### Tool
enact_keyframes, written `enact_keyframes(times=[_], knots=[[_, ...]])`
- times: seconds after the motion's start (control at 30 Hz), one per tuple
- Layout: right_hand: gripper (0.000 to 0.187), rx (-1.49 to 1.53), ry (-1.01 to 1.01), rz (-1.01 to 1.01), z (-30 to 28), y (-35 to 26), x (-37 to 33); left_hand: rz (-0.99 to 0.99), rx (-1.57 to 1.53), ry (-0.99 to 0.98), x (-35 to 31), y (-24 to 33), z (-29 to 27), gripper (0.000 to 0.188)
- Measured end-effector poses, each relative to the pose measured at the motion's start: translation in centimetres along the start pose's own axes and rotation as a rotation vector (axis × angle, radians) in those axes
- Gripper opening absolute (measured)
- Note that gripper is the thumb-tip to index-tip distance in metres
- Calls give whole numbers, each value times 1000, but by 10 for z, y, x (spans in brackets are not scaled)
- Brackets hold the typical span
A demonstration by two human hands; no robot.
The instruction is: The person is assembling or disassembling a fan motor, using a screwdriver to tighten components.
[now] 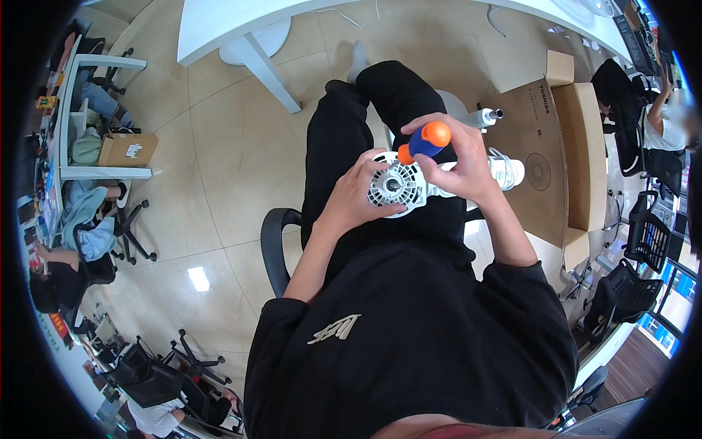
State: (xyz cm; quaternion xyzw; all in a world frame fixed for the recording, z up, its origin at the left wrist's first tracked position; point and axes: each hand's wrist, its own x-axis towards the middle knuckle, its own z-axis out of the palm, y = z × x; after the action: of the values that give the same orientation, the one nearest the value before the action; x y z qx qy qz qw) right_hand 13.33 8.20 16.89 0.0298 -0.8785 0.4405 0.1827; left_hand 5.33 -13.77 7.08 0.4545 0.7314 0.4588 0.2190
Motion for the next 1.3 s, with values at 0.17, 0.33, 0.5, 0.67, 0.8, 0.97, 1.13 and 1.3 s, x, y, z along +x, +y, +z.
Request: enact_keyframes(times=[0.17,0.33,0.5,0.67,0.8,0.97,1.13,1.3], knots=[[57,131,19,-10,10,-13,9,-6,14,6,-1,0,2,75],[51,-67,-31,-192,11,-10,16,-51,4,5,-1,2,0,78],[48,71,-7,-178,11,-14,21,-51,-15,3,1,1,0,80],[46,87,-11,-122,11,-14,20,-27,-14,27,-2,-4,4,81],[46,138,60,-218,18,-6,17,-39,-12,22,-3,-3,4,83],[44,66,94,-186,19,-10,15,-67,-8,10,-1,0,3,89],[45,94,146,-208,20,-14,19,-48,5,18,-3,-6,5,86],[42,101,159,-189,18,-8,12,-43,-5,20,-2,-5,5,83]])
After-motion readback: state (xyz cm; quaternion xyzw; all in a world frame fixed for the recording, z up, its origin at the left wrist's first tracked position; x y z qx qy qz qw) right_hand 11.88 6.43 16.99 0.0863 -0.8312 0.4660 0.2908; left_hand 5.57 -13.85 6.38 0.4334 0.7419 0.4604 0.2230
